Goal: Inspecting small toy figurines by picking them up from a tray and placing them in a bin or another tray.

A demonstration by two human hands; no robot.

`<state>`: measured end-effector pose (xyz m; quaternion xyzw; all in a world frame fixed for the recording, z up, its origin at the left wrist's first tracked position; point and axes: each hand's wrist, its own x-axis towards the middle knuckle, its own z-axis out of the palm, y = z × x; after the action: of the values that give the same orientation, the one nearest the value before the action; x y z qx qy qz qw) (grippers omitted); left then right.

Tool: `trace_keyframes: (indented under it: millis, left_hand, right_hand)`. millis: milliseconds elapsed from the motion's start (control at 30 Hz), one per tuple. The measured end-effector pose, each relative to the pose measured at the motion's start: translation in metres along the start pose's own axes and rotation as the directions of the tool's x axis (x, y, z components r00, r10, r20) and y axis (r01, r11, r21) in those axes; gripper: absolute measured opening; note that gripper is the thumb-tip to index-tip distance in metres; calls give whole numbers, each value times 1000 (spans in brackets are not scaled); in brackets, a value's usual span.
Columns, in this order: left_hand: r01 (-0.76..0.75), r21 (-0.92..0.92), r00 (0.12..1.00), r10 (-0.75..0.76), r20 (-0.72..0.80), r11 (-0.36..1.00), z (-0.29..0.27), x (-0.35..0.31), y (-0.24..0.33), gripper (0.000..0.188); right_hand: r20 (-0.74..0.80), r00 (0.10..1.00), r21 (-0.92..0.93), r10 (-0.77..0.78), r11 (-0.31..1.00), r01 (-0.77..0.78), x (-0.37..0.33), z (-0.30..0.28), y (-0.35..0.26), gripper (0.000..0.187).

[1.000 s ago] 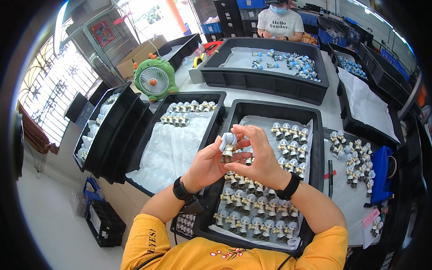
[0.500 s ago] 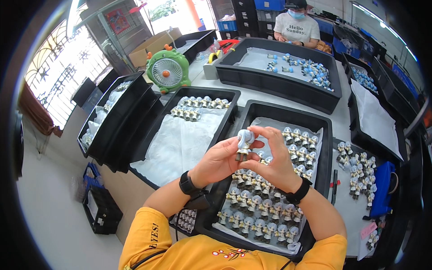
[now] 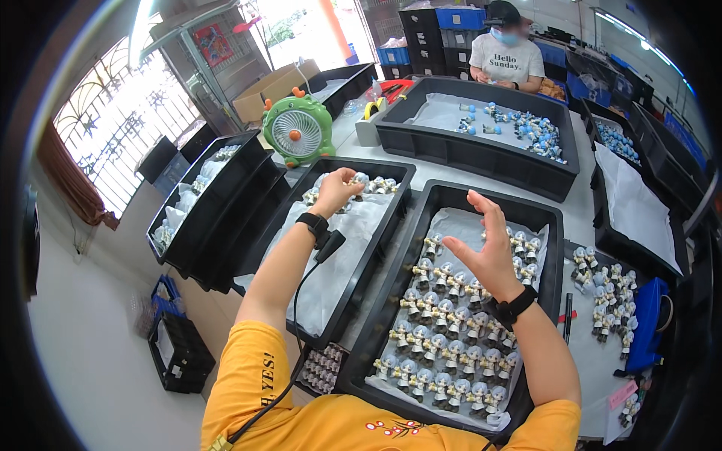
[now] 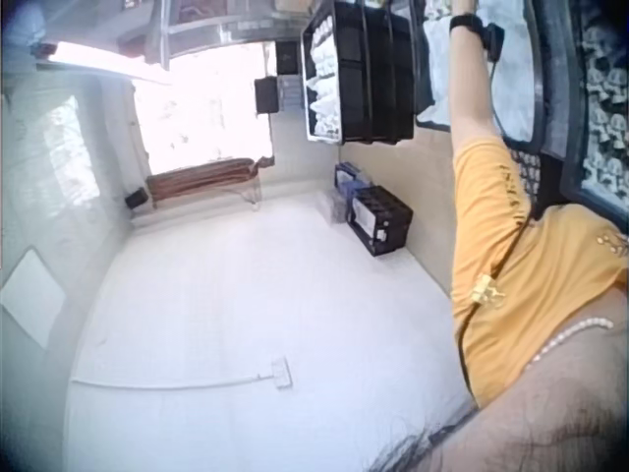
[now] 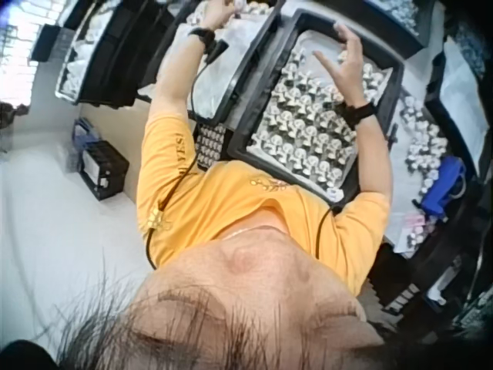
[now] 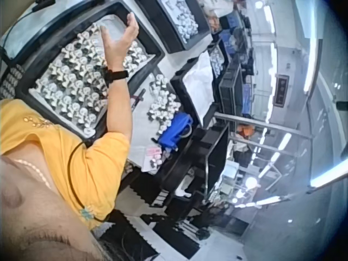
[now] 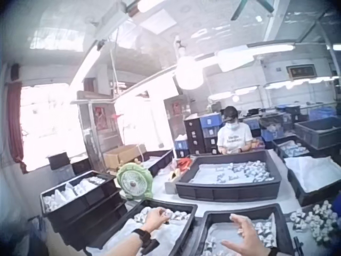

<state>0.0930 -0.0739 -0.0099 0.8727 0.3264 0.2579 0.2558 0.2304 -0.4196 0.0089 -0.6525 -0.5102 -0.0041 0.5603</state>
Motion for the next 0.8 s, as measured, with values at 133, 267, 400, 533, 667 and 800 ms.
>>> trace_keyframes:
  millis: [133, 267, 400, 533, 667, 800]
  left_hand:
    - [24, 360, 998, -1, -66, 933, 17, -2, -6, 41]
    - [54, 484, 997, -73, 21, 874, 21, -8, -4, 39]
    - [50, 555, 997, -78, 28, 831, 24, -9, -15, 39]
    - [51, 508, 999, -46, -21, 860, 27, -12, -16, 39]
    - [72, 460, 996, -88, 15, 885, 24, -15, -17, 39]
    - [80, 463, 994, -106, 30, 883, 24, -15, -14, 40]
  right_hand:
    - [-9, 1000, -31, -13, 999, 13, -1, -2, 7, 71]
    - [-9, 1000, -56, -17, 998, 17, -1, -2, 9, 70]
    - [-29, 1000, -84, -1, 996, -2, 0, -3, 9, 68]
    - [-48, 999, -107, 16, 994, -21, 1, -5, 14, 65]
    - [-81, 996, -137, 28, 990, -39, 2, -6, 20, 60]
    - [-189, 973, -168, 131, 972, -164, 4, -13, 37, 51]
